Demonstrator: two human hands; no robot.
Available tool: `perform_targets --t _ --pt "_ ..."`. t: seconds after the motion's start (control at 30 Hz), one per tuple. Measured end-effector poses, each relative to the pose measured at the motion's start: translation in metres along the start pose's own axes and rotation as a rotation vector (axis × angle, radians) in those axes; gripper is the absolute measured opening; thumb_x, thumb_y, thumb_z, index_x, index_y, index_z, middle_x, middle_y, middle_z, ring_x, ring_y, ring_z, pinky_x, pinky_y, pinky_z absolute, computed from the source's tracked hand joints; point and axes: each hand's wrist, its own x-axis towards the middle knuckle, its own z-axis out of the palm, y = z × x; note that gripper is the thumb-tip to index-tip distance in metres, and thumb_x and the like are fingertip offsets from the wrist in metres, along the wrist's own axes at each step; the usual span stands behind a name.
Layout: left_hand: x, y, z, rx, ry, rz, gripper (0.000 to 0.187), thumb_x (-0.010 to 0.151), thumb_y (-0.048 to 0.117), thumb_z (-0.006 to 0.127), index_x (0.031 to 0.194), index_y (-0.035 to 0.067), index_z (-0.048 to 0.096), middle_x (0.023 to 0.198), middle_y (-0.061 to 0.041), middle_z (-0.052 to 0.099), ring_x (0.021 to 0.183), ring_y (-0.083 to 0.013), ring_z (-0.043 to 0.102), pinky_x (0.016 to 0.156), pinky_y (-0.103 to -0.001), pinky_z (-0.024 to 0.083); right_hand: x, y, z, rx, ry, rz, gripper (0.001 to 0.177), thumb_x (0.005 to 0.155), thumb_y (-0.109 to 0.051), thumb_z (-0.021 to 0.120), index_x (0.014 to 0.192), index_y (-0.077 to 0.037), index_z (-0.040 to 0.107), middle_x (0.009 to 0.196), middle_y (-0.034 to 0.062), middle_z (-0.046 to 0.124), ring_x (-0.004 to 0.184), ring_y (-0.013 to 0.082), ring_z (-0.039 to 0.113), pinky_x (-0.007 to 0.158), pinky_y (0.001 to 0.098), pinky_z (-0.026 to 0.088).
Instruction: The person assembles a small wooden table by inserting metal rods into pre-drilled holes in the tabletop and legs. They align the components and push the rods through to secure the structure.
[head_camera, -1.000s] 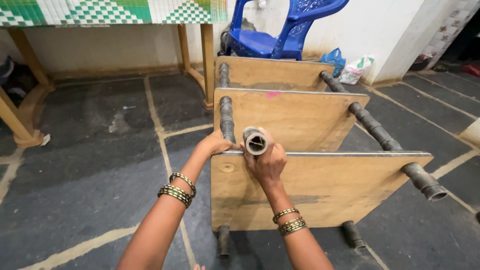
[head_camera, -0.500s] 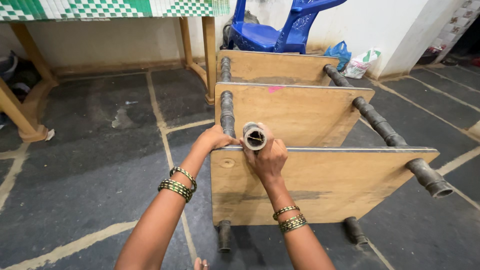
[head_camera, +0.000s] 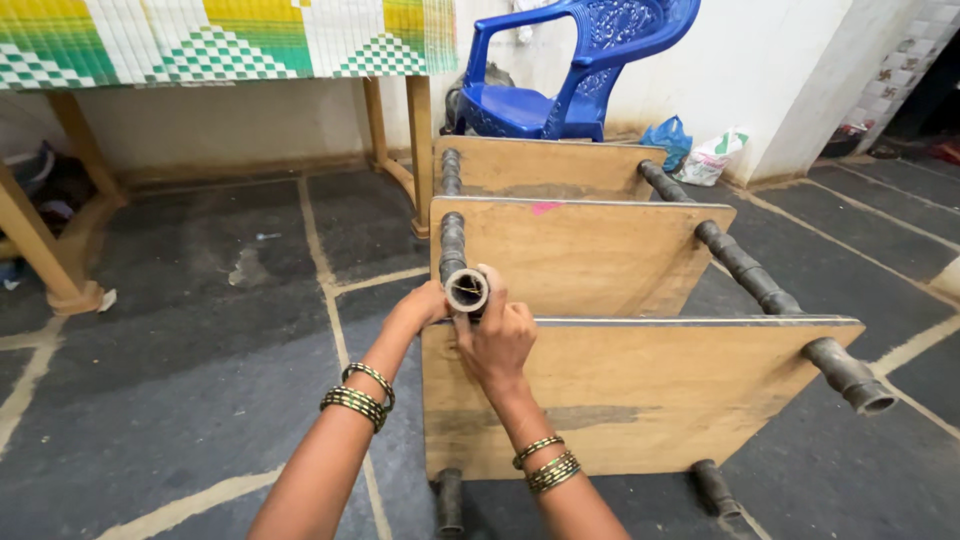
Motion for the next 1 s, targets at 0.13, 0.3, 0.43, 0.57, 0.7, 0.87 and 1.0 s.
perform_targets --t 0.13,0.3,0.43,0.57,0.7,0.87,1.0 --pt "0.023 -0.021 0.016 0.021 0.046 0.024 0.042 0.09 0.038 0.067 0.109 0.001 0.073 0.114 -0.028 0.07 0.111 -0.0435 0.067 0.091 -0.048 0.055 0.002 -0.005 0.005 -0.008 -0.04 0.109 0.064 0.09 -0.044 0.078 0.132 -0.002 0.055 0.062 0.0061 0.063 0.056 0.0303 0.058 0.061 0.0416 0.045" --pt "0.026 -0.024 0.02 0.024 0.057 0.183 0.036 0.09 0.034 0.063 0.109 0.005 0.074 0.111 -0.026 0.072 0.109 -0.0423 0.068 0.086 -0.048 0.057 0.002 -0.001 0.006 -0.061 -0.04 0.04 0.067 0.087 -0.047 0.079 0.131 -0.002 0.055 0.063 0.0077 0.063 0.053 0.0297 0.058 0.059 0.0392 0.045" --pt "0.015 -0.017 0.011 0.01 0.084 0.274 0.036 0.086 0.031 0.065 0.115 0.011 0.071 0.11 -0.024 0.07 0.107 -0.0445 0.065 0.084 -0.048 0.054 0.002 -0.001 0.005 0.002 -0.037 0.013 0.064 0.091 -0.045 0.077 0.134 -0.003 0.056 0.069 0.0063 0.067 0.055 0.0273 0.061 0.061 0.0375 0.047" --pt "0.011 -0.014 0.008 0.037 0.018 0.234 0.035 0.088 0.034 0.066 0.111 0.008 0.072 0.108 -0.023 0.073 0.103 -0.0404 0.07 0.083 -0.045 0.056 0.001 0.001 0.003 0.034 -0.032 -0.006 0.064 0.091 -0.045 0.077 0.136 -0.004 0.056 0.074 0.0068 0.07 0.058 0.0262 0.063 0.062 0.0364 0.048" --pt "0.013 -0.014 0.009 -0.002 0.043 0.269 0.033 0.087 0.03 0.065 0.11 0.007 0.074 0.107 -0.021 0.075 0.101 -0.0348 0.073 0.082 -0.042 0.056 0.003 0.0 0.003 0.015 -0.01 -0.02 0.065 0.09 -0.045 0.078 0.136 -0.005 0.055 0.076 0.0073 0.071 0.059 0.0268 0.064 0.062 0.0358 0.048" --pt "0.011 -0.013 0.008 -0.059 0.027 0.244 0.034 0.085 0.029 0.068 0.11 0.008 0.073 0.106 -0.02 0.076 0.101 -0.0321 0.074 0.082 -0.041 0.056 0.004 0.0 0.001 0.042 -0.014 -0.029 0.065 0.091 -0.044 0.078 0.137 -0.004 0.054 0.077 0.0073 0.071 0.061 0.0266 0.066 0.064 0.036 0.049" --pt "0.003 -0.008 0.005 0.005 0.041 0.239 0.033 0.088 0.029 0.064 0.113 0.008 0.073 0.11 -0.021 0.074 0.105 -0.0365 0.072 0.085 -0.043 0.056 0.003 -0.001 0.0 0.055 0.001 -0.033 0.064 0.092 -0.043 0.077 0.137 -0.004 0.053 0.08 0.007 0.073 0.063 0.0257 0.067 0.064 0.0356 0.049"
